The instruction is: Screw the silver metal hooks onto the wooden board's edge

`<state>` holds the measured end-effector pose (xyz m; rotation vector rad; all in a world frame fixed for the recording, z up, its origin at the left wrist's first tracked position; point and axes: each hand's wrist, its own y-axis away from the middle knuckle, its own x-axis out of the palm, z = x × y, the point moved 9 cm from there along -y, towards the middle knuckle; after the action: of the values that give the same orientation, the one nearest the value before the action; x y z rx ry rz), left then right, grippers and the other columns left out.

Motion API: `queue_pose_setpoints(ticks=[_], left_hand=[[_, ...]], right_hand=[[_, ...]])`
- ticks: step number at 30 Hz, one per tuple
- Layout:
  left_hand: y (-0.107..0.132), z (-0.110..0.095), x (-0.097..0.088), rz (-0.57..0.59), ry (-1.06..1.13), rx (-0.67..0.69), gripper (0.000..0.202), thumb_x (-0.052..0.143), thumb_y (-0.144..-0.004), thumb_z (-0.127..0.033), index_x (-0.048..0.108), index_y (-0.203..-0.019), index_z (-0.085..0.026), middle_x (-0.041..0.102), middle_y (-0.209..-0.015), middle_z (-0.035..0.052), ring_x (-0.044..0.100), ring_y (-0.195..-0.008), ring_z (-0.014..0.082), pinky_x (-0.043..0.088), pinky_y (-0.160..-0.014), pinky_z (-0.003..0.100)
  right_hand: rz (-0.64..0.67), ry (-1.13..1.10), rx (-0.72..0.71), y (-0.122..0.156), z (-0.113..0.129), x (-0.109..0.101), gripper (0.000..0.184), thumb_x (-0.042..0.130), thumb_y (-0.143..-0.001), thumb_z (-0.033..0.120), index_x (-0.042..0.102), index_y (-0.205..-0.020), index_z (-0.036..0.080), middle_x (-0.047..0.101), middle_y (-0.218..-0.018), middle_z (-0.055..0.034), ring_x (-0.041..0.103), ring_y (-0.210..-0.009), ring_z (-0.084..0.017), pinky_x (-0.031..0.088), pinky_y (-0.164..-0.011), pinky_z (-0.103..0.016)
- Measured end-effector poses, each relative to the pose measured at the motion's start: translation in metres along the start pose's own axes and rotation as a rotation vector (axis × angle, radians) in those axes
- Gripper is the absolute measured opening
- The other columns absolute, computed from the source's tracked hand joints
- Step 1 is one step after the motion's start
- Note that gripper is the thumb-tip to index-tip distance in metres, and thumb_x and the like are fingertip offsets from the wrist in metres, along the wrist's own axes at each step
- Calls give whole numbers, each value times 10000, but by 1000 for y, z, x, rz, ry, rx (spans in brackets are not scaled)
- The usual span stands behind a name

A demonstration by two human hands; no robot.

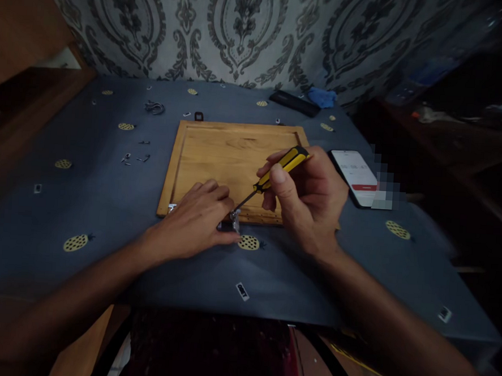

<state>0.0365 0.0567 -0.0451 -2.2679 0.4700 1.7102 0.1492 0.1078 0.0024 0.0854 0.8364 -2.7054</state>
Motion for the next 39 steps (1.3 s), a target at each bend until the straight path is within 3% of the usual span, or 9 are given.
queue_pose_setpoints(ticks=[9,19,25,33,39], left_hand=[[0,-1,-1,-16,-11,1,351,778,-881,-478,683,-960,-150,637,-1017,64,540,-1018,269,448,-898,402],[1,-2,0,-15,-43,42,409,734,-904,-524,694,-1012,-131,629,-1042,84,531,-1030,275,453,-912,409],[1,-3,0,-36,-49,60,419,733,-899,-535,696,-1004,-131,631,-1032,81,524,-1008,269,449,-897,400],[1,-3,-1,-36,-24,58,391,759,-887,-506,696,-1000,-136,634,-1027,81,534,-1018,273,456,-894,406],[1,-2,-1,-39,-32,62,396,745,-898,-511,693,-1013,-135,629,-1020,79,534,-1021,274,457,-902,406]], right_hand=[[11,-26,31,1,-2,3,249,703,-940,486,626,-983,253,667,-876,11,571,-527,-83,482,-422,-234],[116,-26,61,-2,2,4,278,729,-934,431,714,-1144,251,693,-923,-6,611,-553,-93,532,-516,-266],[120,-35,78,-3,0,4,258,724,-935,434,739,-1095,232,695,-905,-7,600,-543,-84,511,-498,-256],[115,-87,67,-5,-1,7,232,778,-890,426,689,-885,212,712,-864,-3,577,-496,-74,489,-442,-245],[167,-100,88,-4,0,9,236,766,-903,429,723,-1015,225,725,-880,-10,622,-524,-96,516,-479,-270]])
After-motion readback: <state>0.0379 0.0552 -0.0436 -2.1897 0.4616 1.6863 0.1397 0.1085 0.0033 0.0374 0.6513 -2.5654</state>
